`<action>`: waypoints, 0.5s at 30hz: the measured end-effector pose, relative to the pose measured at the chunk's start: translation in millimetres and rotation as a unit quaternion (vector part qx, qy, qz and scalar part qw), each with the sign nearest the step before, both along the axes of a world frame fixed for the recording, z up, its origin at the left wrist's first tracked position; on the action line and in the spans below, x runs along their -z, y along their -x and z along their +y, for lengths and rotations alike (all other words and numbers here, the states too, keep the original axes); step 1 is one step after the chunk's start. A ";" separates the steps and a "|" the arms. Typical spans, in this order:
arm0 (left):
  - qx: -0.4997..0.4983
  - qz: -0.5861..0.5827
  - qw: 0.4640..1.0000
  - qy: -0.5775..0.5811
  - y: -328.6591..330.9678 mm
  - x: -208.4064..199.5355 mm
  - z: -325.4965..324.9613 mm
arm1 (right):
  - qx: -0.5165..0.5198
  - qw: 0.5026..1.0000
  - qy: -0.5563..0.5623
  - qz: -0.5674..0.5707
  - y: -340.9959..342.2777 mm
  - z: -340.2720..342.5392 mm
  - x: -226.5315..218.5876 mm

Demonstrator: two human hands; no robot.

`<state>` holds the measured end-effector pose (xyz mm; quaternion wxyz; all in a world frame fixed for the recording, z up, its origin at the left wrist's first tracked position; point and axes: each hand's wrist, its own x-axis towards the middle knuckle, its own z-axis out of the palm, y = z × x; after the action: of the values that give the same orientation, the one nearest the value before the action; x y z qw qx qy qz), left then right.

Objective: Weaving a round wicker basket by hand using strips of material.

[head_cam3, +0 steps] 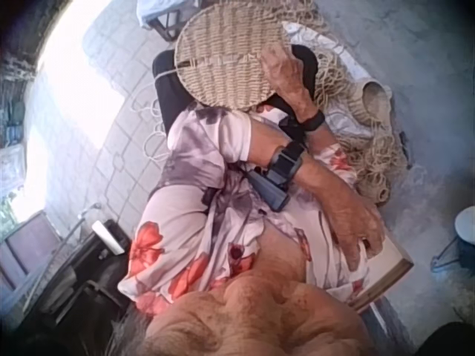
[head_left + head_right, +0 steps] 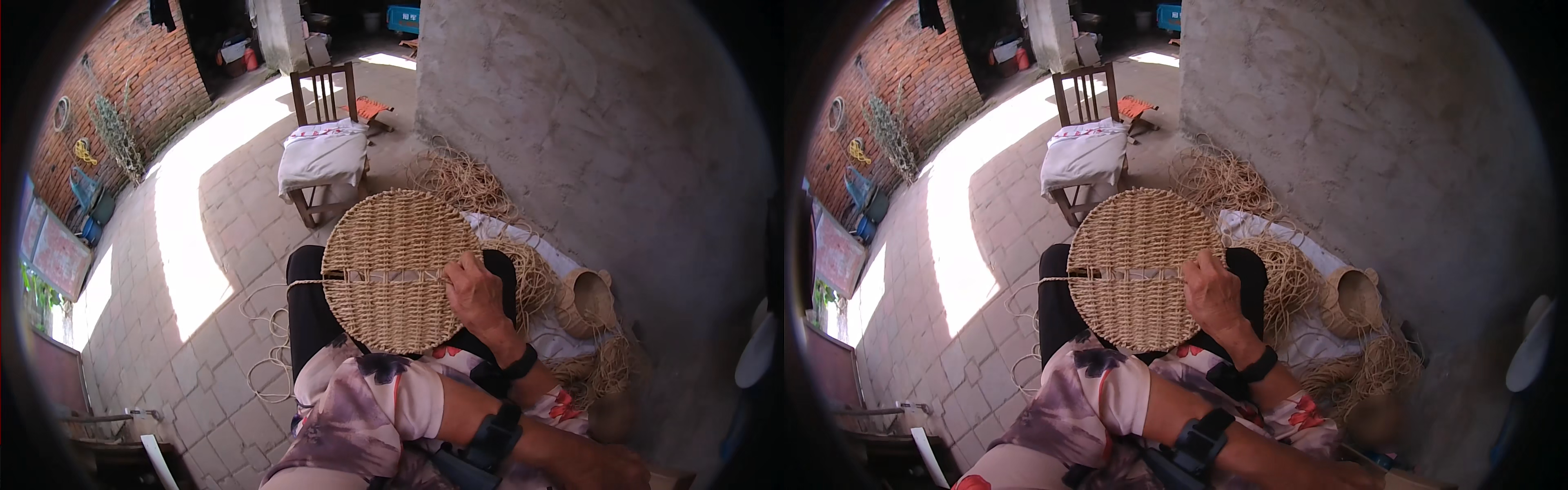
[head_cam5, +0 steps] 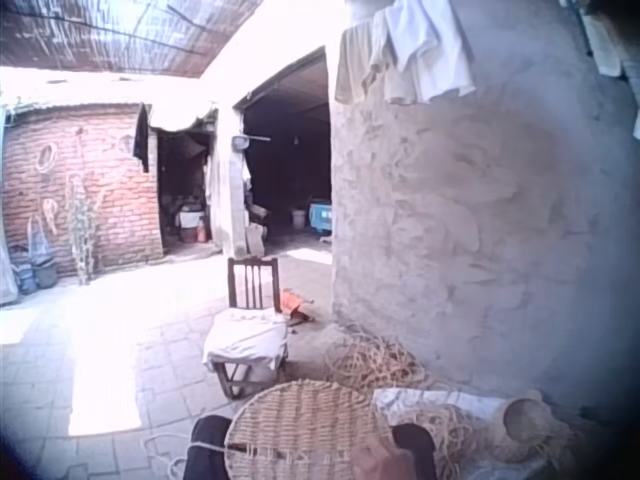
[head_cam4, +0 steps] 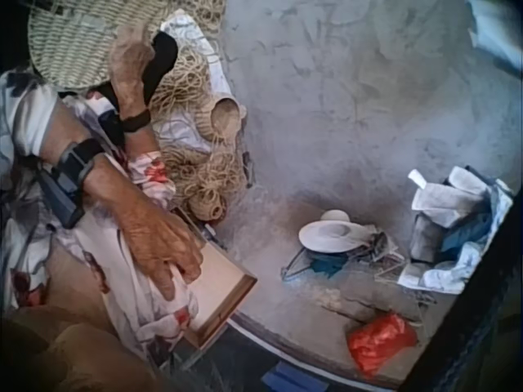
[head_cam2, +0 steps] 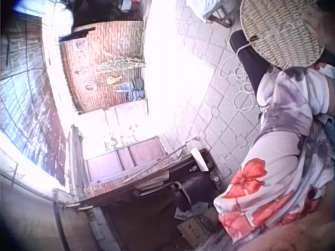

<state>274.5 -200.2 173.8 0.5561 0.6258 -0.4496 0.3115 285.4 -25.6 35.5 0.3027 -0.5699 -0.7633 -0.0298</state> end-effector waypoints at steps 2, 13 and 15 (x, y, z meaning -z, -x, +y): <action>0.043 0.140 0.988 -0.045 10.5 -13.7 13.4 | 0.003 1.000 0.001 0.002 1.4 -1.9 -3.3; 0.053 0.195 0.979 -0.016 14.7 -11.1 10.5 | -0.008 0.999 -0.025 -0.021 7.5 0.2 -8.3; 0.064 0.212 0.975 -0.030 16.8 -12.0 15.9 | 0.001 1.000 0.005 0.017 2.6 1.4 -1.8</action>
<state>257.6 -184.3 185.8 0.6385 0.6640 -0.3695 0.1218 282.8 -24.2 37.3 0.3125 -0.5724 -0.7579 -0.0161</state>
